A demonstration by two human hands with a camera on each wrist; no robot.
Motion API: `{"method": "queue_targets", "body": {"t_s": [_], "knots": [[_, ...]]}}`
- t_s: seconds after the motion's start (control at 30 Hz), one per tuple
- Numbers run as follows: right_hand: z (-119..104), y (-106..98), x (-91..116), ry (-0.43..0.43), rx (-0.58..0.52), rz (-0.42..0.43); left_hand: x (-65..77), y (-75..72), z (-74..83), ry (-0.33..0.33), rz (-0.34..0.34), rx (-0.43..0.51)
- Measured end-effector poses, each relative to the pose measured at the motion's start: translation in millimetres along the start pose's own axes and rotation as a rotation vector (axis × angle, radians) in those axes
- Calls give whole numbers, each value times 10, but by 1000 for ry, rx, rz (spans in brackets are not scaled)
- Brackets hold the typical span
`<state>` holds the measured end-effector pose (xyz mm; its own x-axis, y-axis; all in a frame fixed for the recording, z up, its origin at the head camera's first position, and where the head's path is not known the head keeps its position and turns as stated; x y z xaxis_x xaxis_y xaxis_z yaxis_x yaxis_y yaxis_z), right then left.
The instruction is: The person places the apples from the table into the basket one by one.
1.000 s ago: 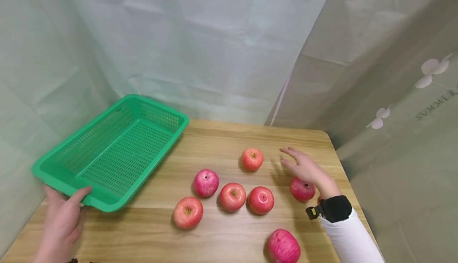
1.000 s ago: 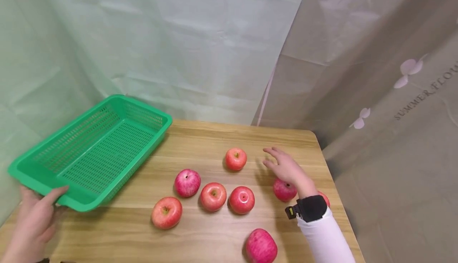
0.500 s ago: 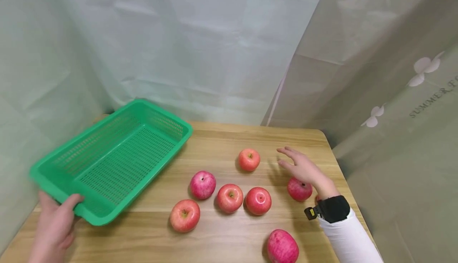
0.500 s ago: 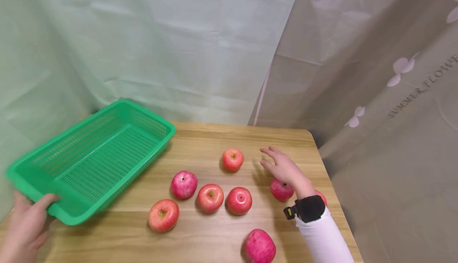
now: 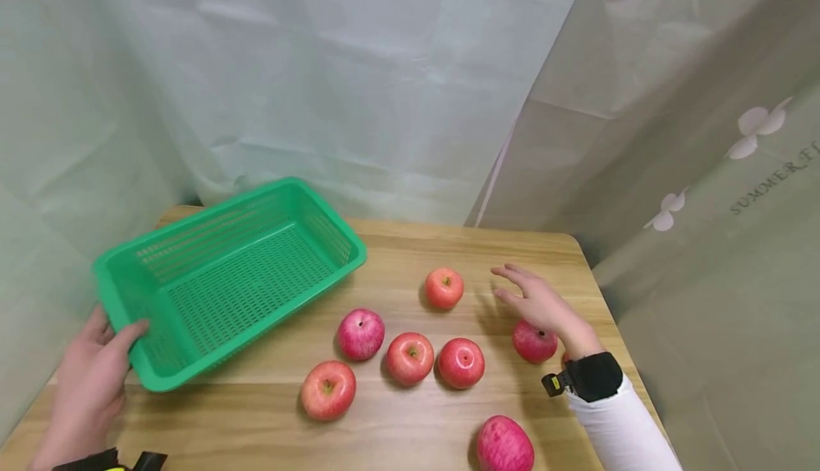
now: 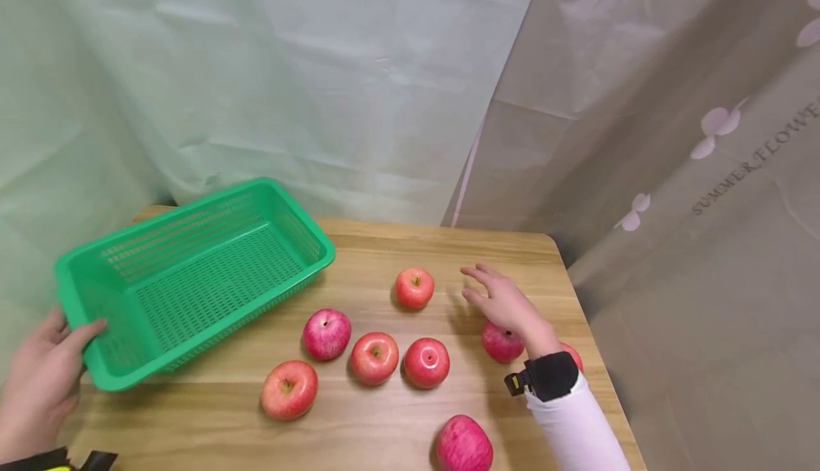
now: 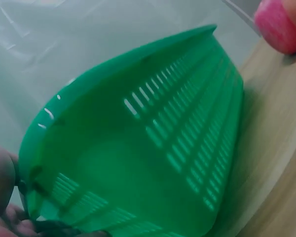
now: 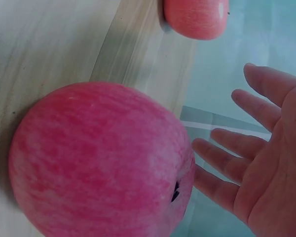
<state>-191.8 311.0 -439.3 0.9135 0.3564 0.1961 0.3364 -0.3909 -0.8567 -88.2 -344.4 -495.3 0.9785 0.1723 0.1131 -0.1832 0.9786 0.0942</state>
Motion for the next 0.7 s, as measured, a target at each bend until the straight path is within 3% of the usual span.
{"method": "queue_targets", "body": {"t_s": [0.23,0.4,0.53,0.63,0.7], "knots": [[-42,-2,-36,-3,-1,-3,-248,47,88,-33,-27,-368],[-55,-2,-43,0,-3,-4,-388,107,128,7,-78,-408],[-40,-1,-34,0,2,-6,-517,165,148,34,-136,-376],[-15,2,-19,5,3,-11,-622,213,168,25,-179,-359],[1,1,-8,13,-2,-11,-695,257,183,21,-202,-398]]}}
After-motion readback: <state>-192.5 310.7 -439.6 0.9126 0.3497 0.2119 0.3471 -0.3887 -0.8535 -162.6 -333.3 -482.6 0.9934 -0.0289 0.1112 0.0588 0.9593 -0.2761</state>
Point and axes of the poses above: each hand's wrist, its own x-axis away from the middle knuckle, its own y-axis out of the palm, z = x × y, the point moved 1 cm from there along -x, towards the middle knuckle, and after that the axes turned 7 degrees about -z, right-handed, at the moved point
